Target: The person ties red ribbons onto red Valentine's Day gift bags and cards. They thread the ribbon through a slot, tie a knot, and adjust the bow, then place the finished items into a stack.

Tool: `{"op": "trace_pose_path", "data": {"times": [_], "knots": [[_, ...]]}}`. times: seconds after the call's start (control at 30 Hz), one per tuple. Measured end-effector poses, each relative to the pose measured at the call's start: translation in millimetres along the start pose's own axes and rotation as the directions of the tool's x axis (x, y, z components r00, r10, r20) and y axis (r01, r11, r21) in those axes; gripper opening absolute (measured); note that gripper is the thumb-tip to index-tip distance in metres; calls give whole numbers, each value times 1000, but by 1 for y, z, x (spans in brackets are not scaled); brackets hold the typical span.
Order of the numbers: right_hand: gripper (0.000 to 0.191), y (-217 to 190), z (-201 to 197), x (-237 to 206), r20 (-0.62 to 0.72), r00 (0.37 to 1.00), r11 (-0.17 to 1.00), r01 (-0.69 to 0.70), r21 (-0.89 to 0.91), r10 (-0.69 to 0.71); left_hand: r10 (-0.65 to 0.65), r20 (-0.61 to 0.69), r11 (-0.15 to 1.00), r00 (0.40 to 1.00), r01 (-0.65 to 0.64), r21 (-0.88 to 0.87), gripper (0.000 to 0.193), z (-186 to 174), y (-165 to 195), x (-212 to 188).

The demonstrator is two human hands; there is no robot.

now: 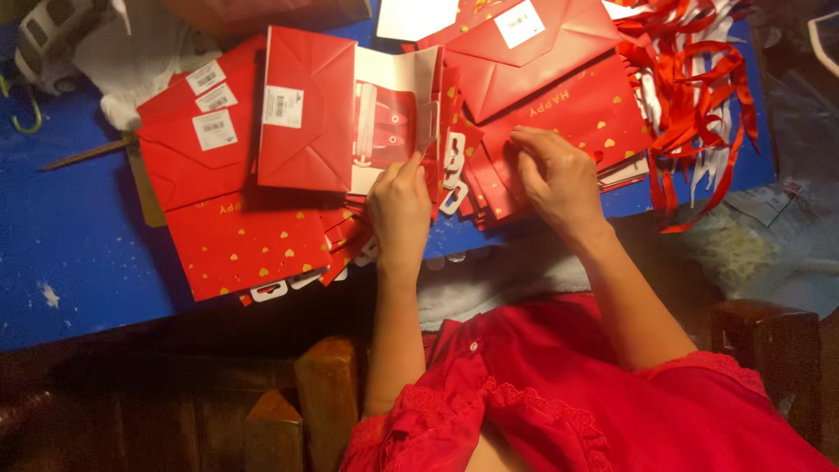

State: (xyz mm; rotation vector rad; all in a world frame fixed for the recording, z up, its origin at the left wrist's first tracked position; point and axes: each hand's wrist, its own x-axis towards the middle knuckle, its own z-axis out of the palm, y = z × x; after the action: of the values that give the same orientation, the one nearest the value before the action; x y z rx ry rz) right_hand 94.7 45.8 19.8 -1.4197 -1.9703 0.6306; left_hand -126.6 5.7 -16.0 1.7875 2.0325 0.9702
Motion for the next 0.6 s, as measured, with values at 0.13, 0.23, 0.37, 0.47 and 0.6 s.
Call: {"op": "trace_pose_path", "data": {"times": [0.13, 0.23, 0.37, 0.47, 0.6], "knots": [[24, 7, -2, 0, 42, 999, 977, 9, 211, -19, 54, -12, 991, 998, -52, 122, 27, -11, 9, 5], [26, 19, -14, 0, 141, 989, 819, -120, 561, 48, 47, 8, 972, 999, -48, 229, 26, -37, 31, 12], [25, 42, -44, -6, 45, 999, 707, -51, 705, 27, 87, -73, 960, 994, -64, 274, 27, -46, 85, 8], [23, 67, -68, -16, -114, 986, 729, -13, 685, 125, 162, 93, 932, 982, -183, 312, 24, -15, 124, 9], [19, 117, -97, -20, -280, 924, 787, -35, 617, 260, 168, 207, 932, 964, -224, 285, 31, 31, 146, 19]]}}
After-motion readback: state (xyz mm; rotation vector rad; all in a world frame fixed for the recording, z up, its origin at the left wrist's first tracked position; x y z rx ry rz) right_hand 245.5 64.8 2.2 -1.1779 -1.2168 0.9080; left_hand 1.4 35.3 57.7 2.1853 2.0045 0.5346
